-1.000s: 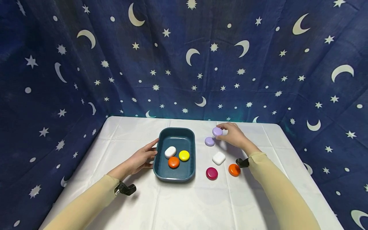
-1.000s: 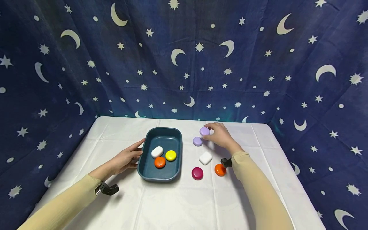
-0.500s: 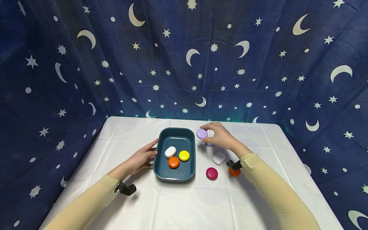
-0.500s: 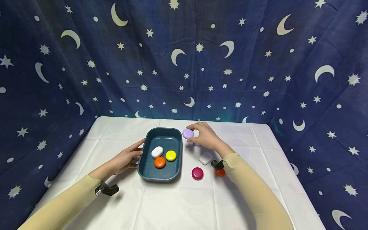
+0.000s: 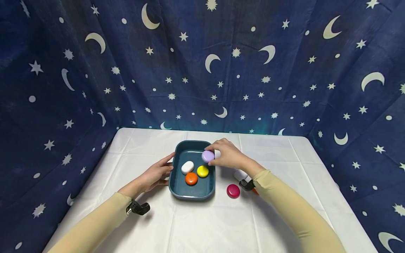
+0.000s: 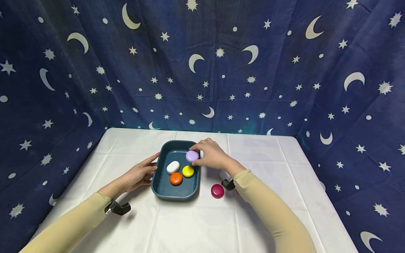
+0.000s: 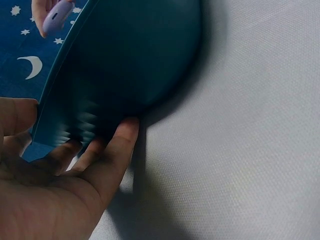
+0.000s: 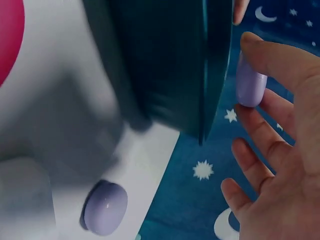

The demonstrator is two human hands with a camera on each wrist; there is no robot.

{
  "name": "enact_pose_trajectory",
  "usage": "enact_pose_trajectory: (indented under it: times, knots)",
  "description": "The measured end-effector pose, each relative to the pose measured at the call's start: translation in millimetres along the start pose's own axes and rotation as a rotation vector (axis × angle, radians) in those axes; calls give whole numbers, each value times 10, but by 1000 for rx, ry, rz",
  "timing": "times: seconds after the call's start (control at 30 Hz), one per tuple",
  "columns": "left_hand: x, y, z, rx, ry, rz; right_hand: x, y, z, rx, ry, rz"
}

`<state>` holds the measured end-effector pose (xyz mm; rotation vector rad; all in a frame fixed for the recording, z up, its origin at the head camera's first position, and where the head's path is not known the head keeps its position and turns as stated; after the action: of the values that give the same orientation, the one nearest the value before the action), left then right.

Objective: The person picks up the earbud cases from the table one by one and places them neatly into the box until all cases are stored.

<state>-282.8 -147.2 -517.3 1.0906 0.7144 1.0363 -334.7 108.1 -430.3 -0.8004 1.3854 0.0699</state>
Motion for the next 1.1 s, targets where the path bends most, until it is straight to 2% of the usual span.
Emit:
enact_pose_trajectory:
  times: [0.37, 0.53, 0.73, 0.87, 1.1]
  knots:
    - [13, 20, -5, 9, -7, 8, 269, -324, 104, -170, -123, 180]
    - [13, 24, 2, 3, 4, 7, 376, -381, 151, -182, -177, 191]
    - [0, 2, -8, 3, 0, 4, 445, -373, 162, -195, -184, 196]
    - [-3, -5, -12, 3, 1, -1, 355, -314, 159, -159, -144, 132]
    - [-15, -13, -11, -4, 17, -5, -19, -93, 217, -60, -13, -8]
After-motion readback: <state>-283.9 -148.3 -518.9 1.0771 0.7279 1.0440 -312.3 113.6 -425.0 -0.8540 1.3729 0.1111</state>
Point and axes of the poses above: each hand's wrist, its own z-axis away from the middle knuckle, its own x-axis out of the palm, y = z × x, the point moved 8 cm from there along -z, towards the middle knuckle, and after that the axes turned 2 degrees about x, right-handed, at the moved point
